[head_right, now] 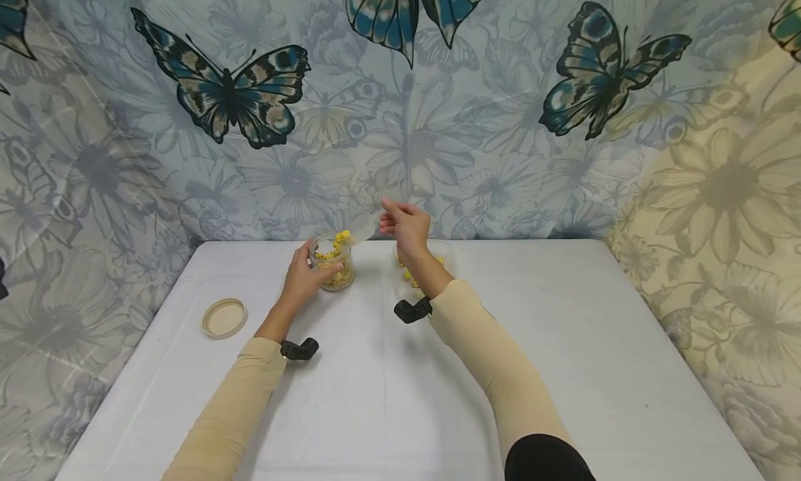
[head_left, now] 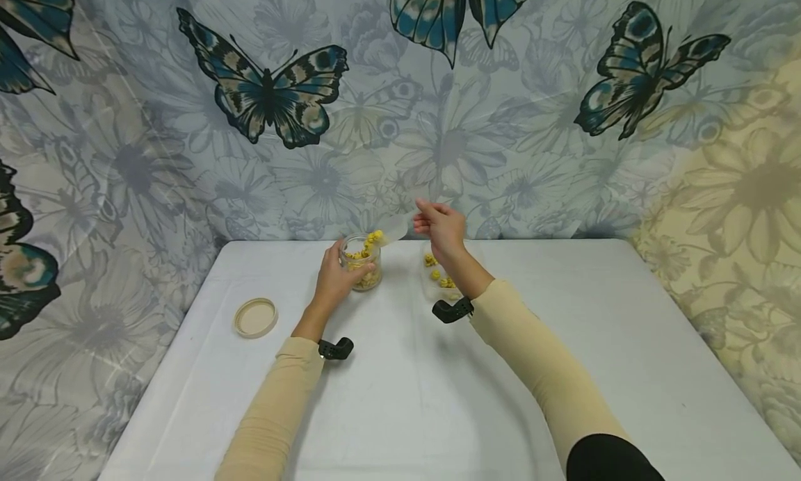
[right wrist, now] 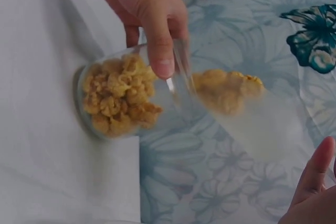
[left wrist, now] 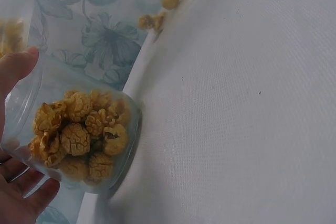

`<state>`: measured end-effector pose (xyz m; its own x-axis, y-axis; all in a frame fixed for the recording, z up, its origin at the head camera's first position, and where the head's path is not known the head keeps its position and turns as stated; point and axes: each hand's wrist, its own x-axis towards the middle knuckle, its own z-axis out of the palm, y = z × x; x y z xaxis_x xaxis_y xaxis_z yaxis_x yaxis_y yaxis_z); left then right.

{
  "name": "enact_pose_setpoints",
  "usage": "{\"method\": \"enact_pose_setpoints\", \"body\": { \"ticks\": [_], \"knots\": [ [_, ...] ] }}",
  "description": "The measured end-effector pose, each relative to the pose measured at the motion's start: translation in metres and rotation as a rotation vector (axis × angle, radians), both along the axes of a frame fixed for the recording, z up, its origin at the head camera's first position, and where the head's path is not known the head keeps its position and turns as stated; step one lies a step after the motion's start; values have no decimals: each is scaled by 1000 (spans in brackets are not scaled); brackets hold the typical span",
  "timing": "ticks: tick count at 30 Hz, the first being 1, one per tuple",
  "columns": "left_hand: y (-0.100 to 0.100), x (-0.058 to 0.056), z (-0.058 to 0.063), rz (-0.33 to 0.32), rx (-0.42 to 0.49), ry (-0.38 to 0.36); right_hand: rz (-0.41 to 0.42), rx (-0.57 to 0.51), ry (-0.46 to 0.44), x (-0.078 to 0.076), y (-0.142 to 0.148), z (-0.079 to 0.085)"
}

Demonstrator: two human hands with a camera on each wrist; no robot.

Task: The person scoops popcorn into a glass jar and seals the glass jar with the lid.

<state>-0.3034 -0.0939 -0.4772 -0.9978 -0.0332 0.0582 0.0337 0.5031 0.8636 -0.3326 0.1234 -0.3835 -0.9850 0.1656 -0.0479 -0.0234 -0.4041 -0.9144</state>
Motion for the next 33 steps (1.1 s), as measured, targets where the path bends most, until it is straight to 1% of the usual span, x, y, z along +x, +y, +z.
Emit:
{"method": "enact_pose_setpoints", "body": {
  "ticks": [4,17,21,27,33],
  "knots": [
    [0,0,1,-1,4,-1,-10,14,-3,-1,-3,1],
    [0,0,0,1,-5,-5,-1,15,17,0,-7,7],
    [0,-1,0,3,-7,-10,-1,45,40,-1,-9,7],
    [0,0,1,1,-7,-19,13,121,95,-2,-15,8],
    [0,0,1,2,1,-18,23,141,101,1,-18,12]
  ]
}}
